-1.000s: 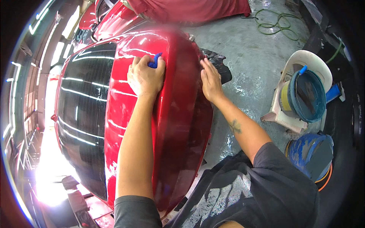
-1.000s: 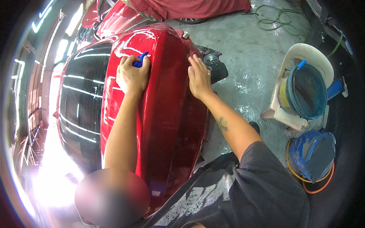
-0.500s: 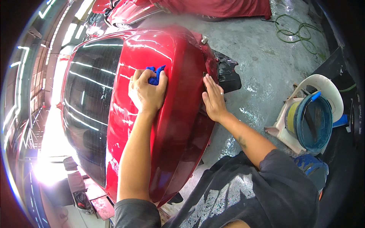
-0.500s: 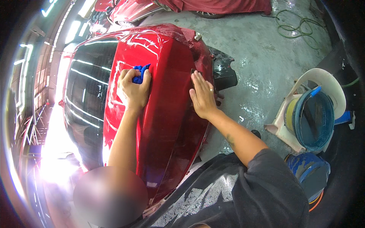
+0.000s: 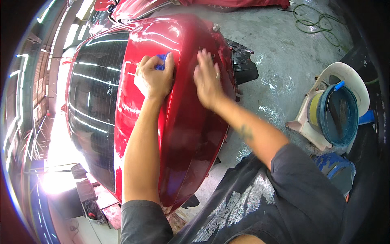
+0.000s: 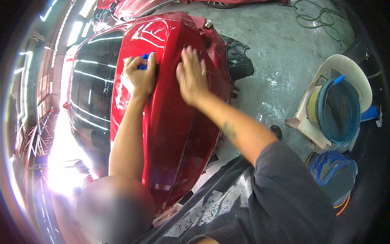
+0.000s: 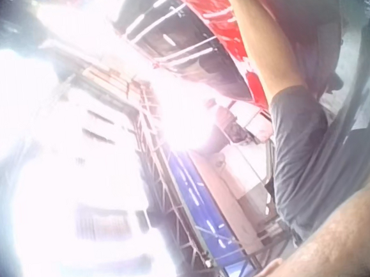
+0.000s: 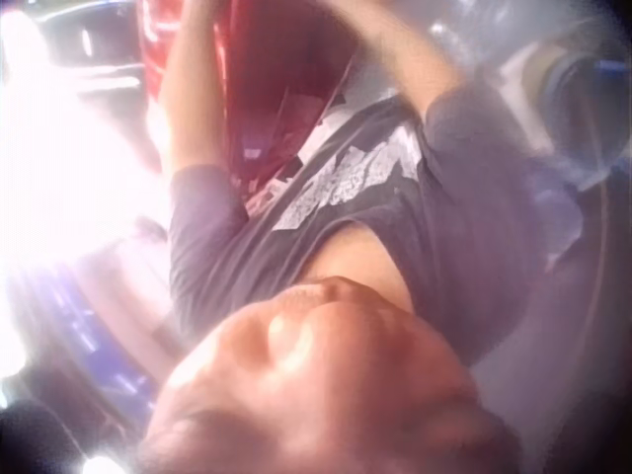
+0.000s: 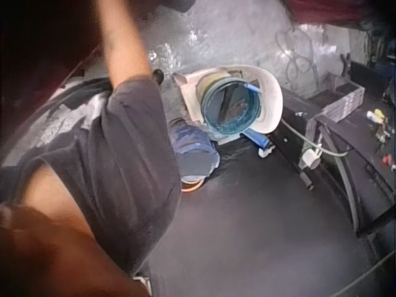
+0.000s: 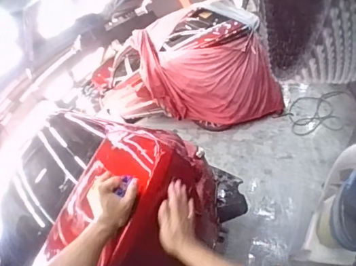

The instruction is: The person sands the rear trunk lid of a red car using wet sandpaper and a blue cloth. They repeatedly dip the sandpaper into a bucket of water and wipe the surface to remove residue. The person switches between different grits of sandpaper during the process.

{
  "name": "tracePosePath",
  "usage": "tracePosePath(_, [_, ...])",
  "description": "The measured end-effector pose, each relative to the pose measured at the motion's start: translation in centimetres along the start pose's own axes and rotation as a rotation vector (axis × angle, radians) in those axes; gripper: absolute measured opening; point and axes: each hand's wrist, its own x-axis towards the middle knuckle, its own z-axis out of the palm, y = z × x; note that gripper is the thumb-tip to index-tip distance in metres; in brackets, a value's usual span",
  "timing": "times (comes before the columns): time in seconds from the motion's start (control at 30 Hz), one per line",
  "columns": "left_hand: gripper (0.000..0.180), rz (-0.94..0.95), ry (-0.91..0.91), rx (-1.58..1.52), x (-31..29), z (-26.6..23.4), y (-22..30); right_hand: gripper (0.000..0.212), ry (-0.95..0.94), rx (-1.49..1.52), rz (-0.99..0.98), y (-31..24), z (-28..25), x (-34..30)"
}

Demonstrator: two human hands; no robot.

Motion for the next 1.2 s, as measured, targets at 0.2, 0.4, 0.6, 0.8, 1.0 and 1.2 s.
tracePosePath(0.2, [0.041,0.010,-0.080,0.069,0.1,-1.2,0.1,0.075,-0.151,-0.028,-0.136,-6.5,1.6,-15.4])
tracePosePath(0.4, [0.048,0.168,-0.160,-0.011,-2.6,-3.3,-1.2,0.069,-0.020,0.002,0.145,-0.2,-0.7,-1.2])
tracePosePath(0.6, [0.038,0.272,-0.147,-0.117,-7.9,-7.4,-2.5,0.078,-0.183,-0.013,0.025,-10.0,5.1,-28.7])
tracePosePath(0.8, [0.039,0.291,-0.091,-0.108,-8.5,-6.4,-1.2,0.065,0.093,-0.137,0.100,-1.2,1.2,-10.0])
tracePosePath(1.0, [0.042,0.288,-0.033,-0.025,-8.9,-6.8,-4.8,0.074,-0.105,-0.006,-0.083,-15.9,7.5,-28.3])
tracePosePath(1.2, [0.034,0.323,0.012,-0.174,-7.2,-9.6,-3.1,0.068,0.032,-0.043,-0.050,-9.0,4.9,-10.3])
